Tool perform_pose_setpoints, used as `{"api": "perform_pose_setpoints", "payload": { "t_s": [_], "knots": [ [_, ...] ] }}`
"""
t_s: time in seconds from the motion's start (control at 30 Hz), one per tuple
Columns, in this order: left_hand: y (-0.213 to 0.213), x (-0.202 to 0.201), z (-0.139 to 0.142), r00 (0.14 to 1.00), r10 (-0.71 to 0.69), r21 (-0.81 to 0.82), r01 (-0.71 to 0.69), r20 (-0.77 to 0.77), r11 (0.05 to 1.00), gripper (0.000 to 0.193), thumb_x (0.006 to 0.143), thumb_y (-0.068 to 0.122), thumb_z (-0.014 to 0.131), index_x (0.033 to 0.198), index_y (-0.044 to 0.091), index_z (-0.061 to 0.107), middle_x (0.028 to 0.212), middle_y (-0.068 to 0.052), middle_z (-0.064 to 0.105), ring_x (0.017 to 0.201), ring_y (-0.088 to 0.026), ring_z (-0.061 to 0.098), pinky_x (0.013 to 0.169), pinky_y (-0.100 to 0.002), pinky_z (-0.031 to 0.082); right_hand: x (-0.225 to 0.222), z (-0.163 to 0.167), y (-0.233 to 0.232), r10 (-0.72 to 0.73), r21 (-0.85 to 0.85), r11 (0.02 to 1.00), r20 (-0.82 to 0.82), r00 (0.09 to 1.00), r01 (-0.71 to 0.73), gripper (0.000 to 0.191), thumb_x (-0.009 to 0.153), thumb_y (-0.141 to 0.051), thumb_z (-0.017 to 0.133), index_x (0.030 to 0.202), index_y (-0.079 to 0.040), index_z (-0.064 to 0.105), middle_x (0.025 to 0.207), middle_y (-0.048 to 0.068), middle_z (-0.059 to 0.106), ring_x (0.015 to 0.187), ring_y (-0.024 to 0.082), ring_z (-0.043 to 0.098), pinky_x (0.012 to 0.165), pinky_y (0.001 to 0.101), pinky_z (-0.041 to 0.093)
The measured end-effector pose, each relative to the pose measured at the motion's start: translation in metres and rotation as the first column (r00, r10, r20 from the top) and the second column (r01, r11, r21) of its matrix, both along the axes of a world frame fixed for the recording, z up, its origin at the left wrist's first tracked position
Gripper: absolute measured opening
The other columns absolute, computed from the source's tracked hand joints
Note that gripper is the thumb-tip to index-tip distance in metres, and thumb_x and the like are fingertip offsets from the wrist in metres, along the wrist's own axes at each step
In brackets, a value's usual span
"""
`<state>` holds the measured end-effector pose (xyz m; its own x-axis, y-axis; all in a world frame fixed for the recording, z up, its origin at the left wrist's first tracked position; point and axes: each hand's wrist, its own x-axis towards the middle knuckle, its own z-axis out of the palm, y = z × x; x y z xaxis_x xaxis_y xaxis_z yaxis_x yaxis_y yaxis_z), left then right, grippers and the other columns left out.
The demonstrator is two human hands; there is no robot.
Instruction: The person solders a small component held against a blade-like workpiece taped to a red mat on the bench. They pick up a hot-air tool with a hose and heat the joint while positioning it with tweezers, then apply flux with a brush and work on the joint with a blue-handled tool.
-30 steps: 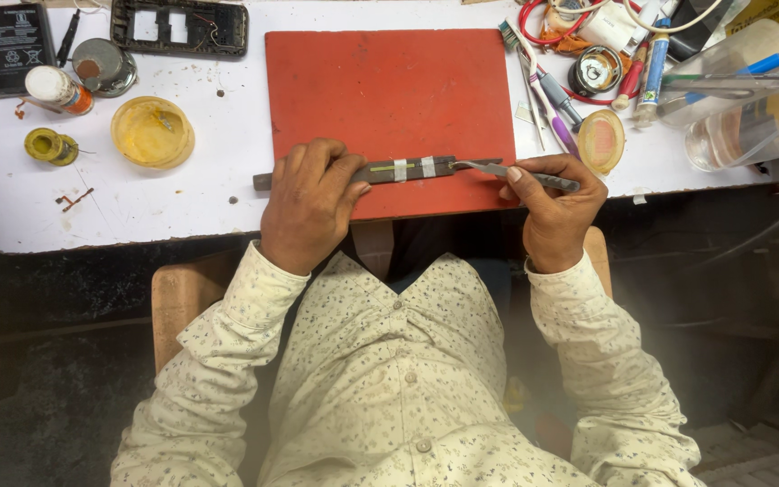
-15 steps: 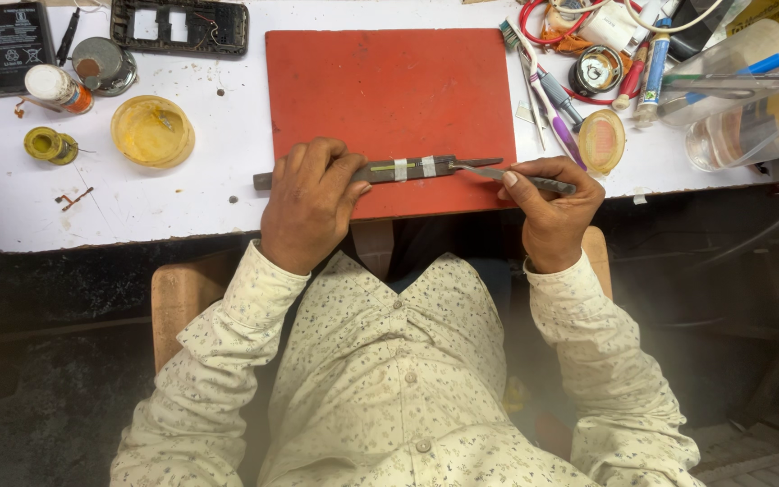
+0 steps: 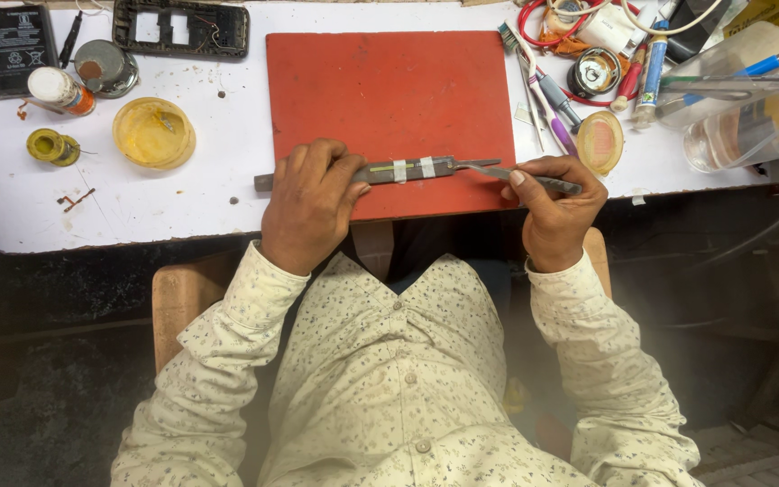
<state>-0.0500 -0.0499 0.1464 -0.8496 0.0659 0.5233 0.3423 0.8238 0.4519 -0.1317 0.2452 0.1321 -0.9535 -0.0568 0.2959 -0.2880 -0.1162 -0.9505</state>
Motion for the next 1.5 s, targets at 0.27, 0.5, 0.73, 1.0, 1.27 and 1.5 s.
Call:
{"api": "perform_pose_setpoints", "payload": {
  "t_s": [0.27, 0.5, 0.73, 1.0, 1.27, 1.5],
  "knots": [
    [-0.001, -0.001, -0.001, 1.0, 0.008, -0.004, -0.008, 0.028, 1.0, 0.025, 0.095, 0.021, 0.074, 0.115, 0.007, 0.071, 0.11, -0.004, 0.058, 0.104, -0.023, 0.055, 0.093, -0.04, 0.041, -0.012, 0.015, 0.005, 0.077, -0.235, 0.97, 0.069, 0.995, -0.059, 0.014, 0.096, 0.007, 0.07, 0.109, 0.007, 0.064, 0.105, 0.019, 0.073, 0.089, 0.025, 0.075, 0.085, 0.0377, 0.065],
    [-0.002, 0.0, -0.002, 0.999, 0.011, 0.019, -0.011, 0.031, 1.0, 0.023, 0.095, 0.021, 0.075, 0.112, 0.007, 0.07, 0.109, -0.005, 0.057, 0.103, -0.024, 0.054, 0.094, -0.041, 0.042, -0.033, 0.043, -0.004, 0.002, -0.028, 1.0, 0.169, 0.986, 0.003, 0.015, 0.098, 0.002, 0.07, 0.112, 0.008, 0.066, 0.094, 0.016, 0.073, 0.079, 0.023, 0.074, 0.072, 0.0332, 0.064],
    [-0.002, -0.001, -0.002, 1.0, 0.009, 0.02, -0.009, 0.008, 1.0, 0.024, 0.094, 0.021, 0.075, 0.113, 0.007, 0.07, 0.107, -0.005, 0.057, 0.101, -0.024, 0.054, 0.094, -0.041, 0.042, -0.085, 0.05, -0.04, 0.215, 0.032, 0.973, 0.253, 0.943, -0.231, 0.023, 0.098, -0.003, 0.07, 0.117, 0.008, 0.069, 0.098, 0.016, 0.076, 0.082, 0.019, 0.076, 0.073, 0.0276, 0.064],
    [-0.001, 0.0, 0.001, 1.0, 0.014, 0.045, -0.014, 0.003, 0.999, 0.023, 0.091, 0.019, 0.076, 0.11, 0.007, 0.071, 0.108, -0.007, 0.058, 0.1, -0.027, 0.055, 0.091, -0.043, 0.042, -0.094, 0.038, -0.062, -0.035, 0.506, 0.861, -0.052, 0.998, 0.057, 0.017, 0.089, -0.01, 0.081, 0.104, -0.002, 0.079, 0.087, 0.011, 0.073, 0.068, 0.017, 0.064, 0.058, 0.0298, 0.049],
    [0.001, -0.001, 0.0, 1.0, 0.02, 0.025, -0.02, 0.0, 0.999, 0.023, 0.09, 0.019, 0.078, 0.109, 0.007, 0.073, 0.111, -0.01, 0.062, 0.103, -0.032, 0.058, 0.09, -0.045, 0.042, -0.086, 0.041, -0.056, 0.071, 0.692, 0.572, -0.576, 0.814, 0.44, 0.019, 0.076, -0.014, 0.088, 0.092, -0.011, 0.08, 0.082, 0.011, 0.06, 0.078, 0.033, 0.06, 0.069, 0.0455, 0.047],
    [0.003, 0.003, 0.002, 0.997, 0.074, -0.003, -0.075, -0.007, 0.997, 0.03, 0.089, 0.021, 0.08, 0.116, 0.007, 0.075, 0.116, -0.011, 0.062, 0.108, -0.031, 0.058, 0.095, -0.045, 0.042, -0.065, 0.053, 0.034, -0.098, 0.343, 0.91, -0.368, 0.925, 0.233, 0.022, 0.094, -0.008, 0.077, 0.115, -0.002, 0.074, 0.104, 0.005, 0.07, 0.091, 0.015, 0.067, 0.079, 0.03, 0.053]
  ]
}}
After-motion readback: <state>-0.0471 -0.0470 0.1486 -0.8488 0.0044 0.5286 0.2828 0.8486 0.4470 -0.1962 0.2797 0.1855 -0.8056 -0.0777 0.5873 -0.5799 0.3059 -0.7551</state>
